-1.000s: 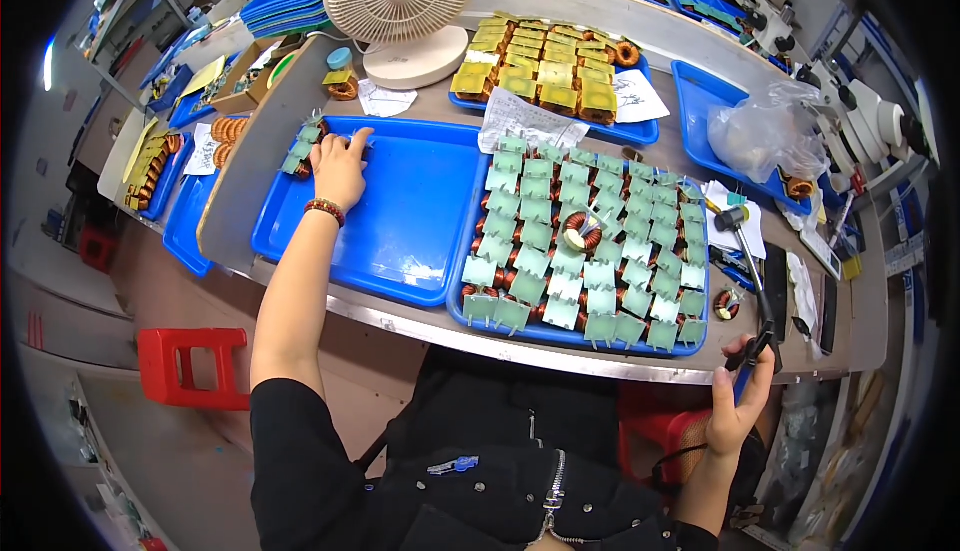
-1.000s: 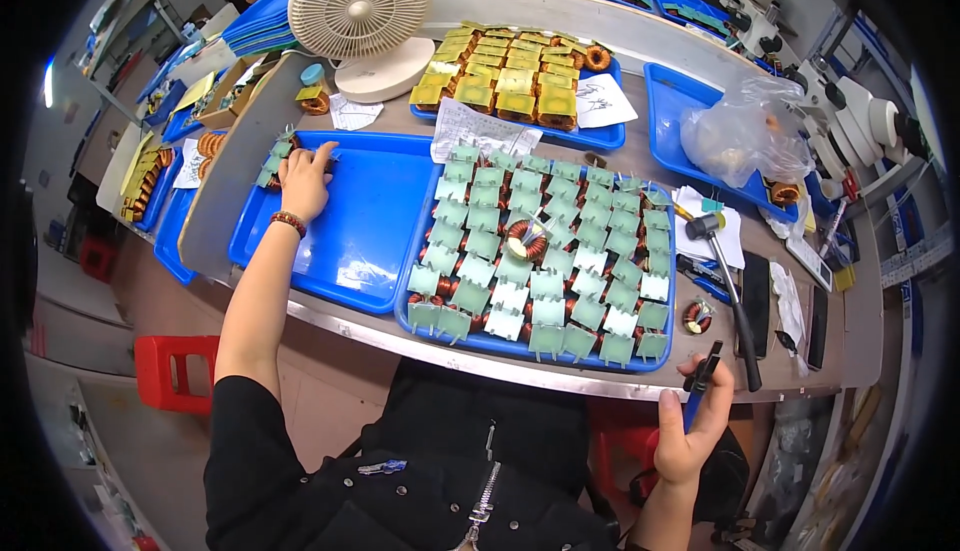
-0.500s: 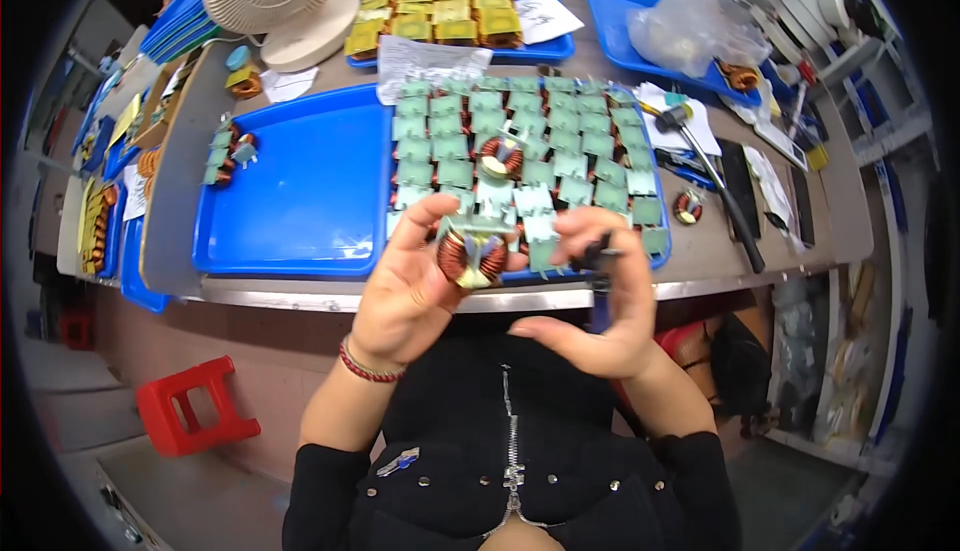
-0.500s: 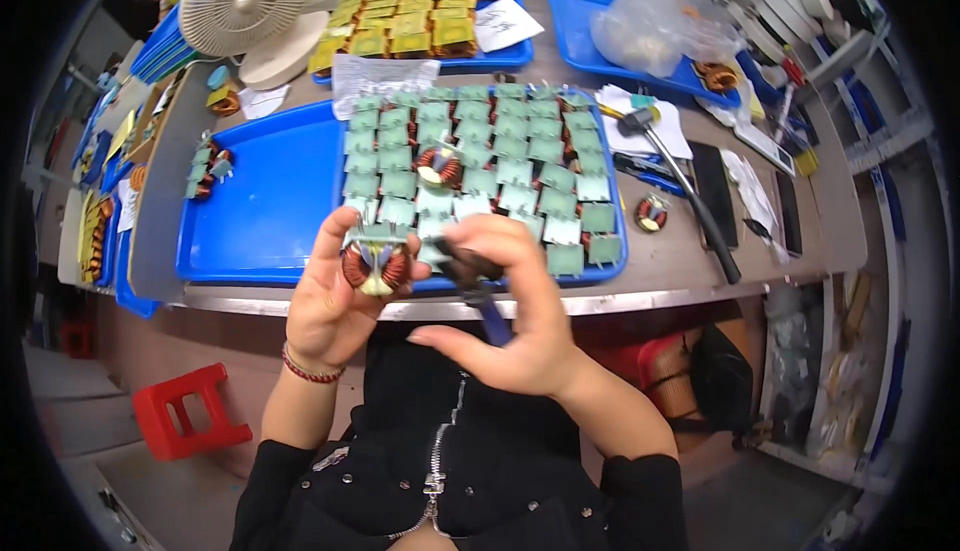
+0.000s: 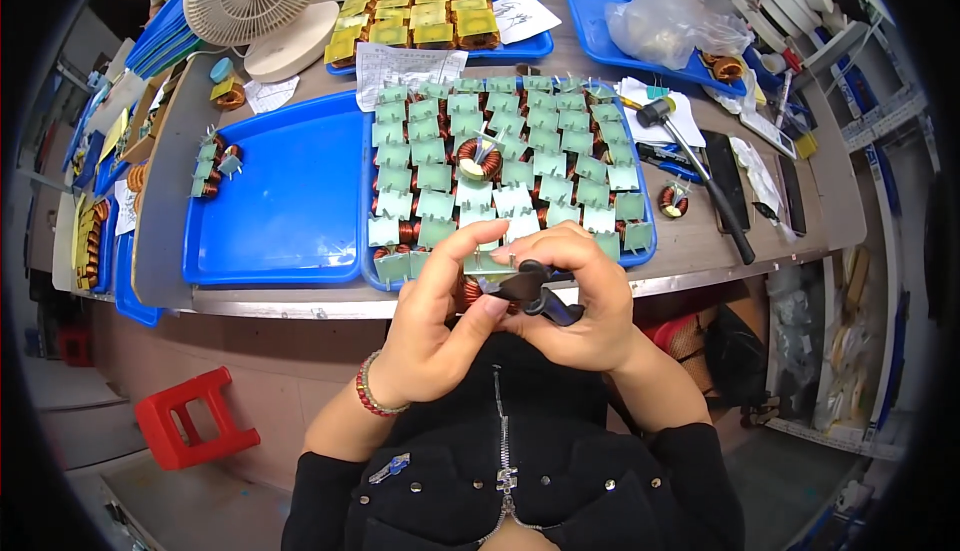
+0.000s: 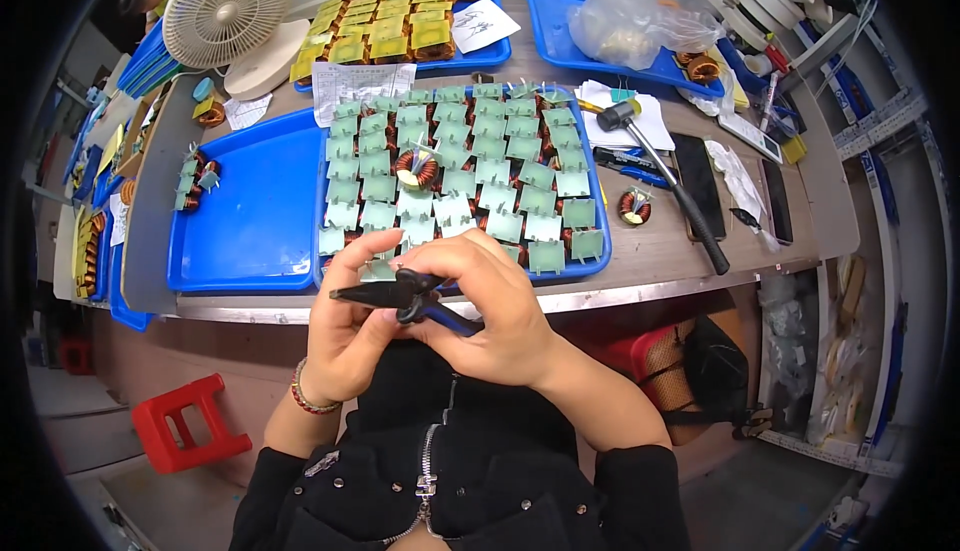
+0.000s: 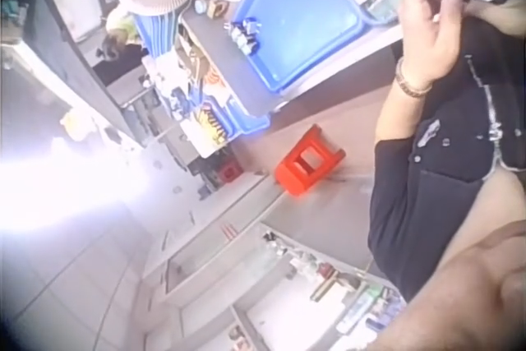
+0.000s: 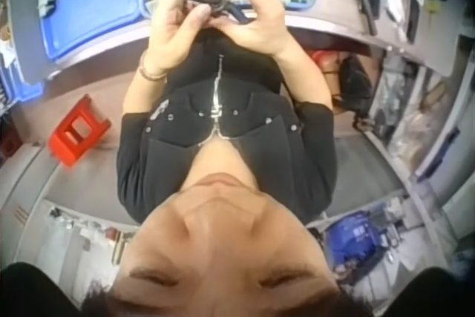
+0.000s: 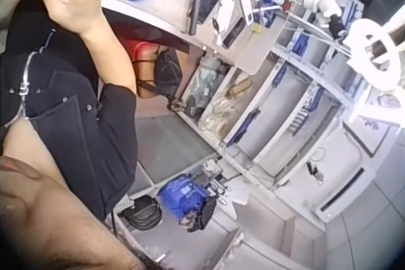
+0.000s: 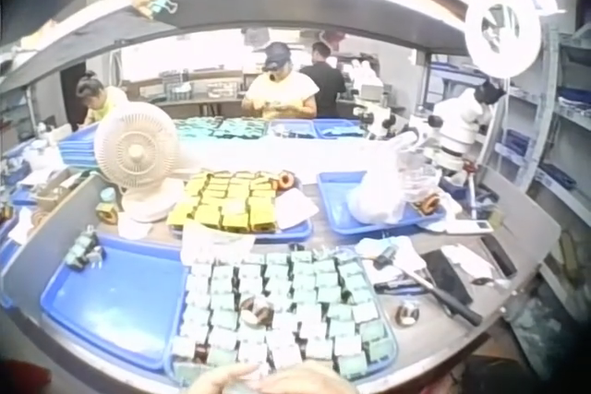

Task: Assembling small copper-coil transformers and trimming excess wire using pliers at a workbench.

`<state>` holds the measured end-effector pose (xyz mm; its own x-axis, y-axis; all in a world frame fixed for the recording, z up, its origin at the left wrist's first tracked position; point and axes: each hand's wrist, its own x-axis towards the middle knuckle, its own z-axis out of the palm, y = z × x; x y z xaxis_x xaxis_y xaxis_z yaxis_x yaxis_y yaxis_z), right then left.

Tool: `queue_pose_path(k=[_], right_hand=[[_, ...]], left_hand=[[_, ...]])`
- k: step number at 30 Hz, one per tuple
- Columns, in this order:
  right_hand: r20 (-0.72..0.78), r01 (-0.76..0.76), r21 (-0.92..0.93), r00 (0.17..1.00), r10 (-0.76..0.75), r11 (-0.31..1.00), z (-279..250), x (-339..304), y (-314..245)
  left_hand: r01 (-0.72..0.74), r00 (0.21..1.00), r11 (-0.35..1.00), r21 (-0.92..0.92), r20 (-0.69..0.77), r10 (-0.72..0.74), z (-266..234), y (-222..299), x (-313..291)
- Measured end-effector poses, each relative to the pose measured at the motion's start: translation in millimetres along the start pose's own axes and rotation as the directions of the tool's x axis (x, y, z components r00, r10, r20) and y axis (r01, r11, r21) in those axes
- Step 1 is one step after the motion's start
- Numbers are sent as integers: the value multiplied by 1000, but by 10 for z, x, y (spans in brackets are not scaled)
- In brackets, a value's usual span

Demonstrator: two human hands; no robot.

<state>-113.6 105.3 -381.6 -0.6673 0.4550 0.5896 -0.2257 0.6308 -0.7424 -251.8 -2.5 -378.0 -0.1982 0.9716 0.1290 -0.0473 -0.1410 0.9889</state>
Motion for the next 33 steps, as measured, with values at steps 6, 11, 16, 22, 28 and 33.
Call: queue_pose_path(k=[6,11,16,22,28,33], right_hand=[[-25,-55,-22,998,55,998,65,-27,62],[-29,-78,48,996,80,996,10,27,23],[-8,-56,39,998,56,998,-30,57,28],[-125,-151,-181,984,130,972,-249,158,136],[-237,-445,-308,892,385,841,-468,515,673],[-81,-461,-379,880,468,802,-435,544,911]], left_hand=[[-2,999,980,-197,52,13,-40,-91,75],[97,995,827,-554,68,-71,-62,-55,35],[-12,995,927,-375,91,49,-167,-101,46],[-104,976,995,0,-194,102,-519,-139,43],[119,812,898,424,-562,158,-1674,-359,8],[448,725,262,855,-519,453,-2648,-459,324]])
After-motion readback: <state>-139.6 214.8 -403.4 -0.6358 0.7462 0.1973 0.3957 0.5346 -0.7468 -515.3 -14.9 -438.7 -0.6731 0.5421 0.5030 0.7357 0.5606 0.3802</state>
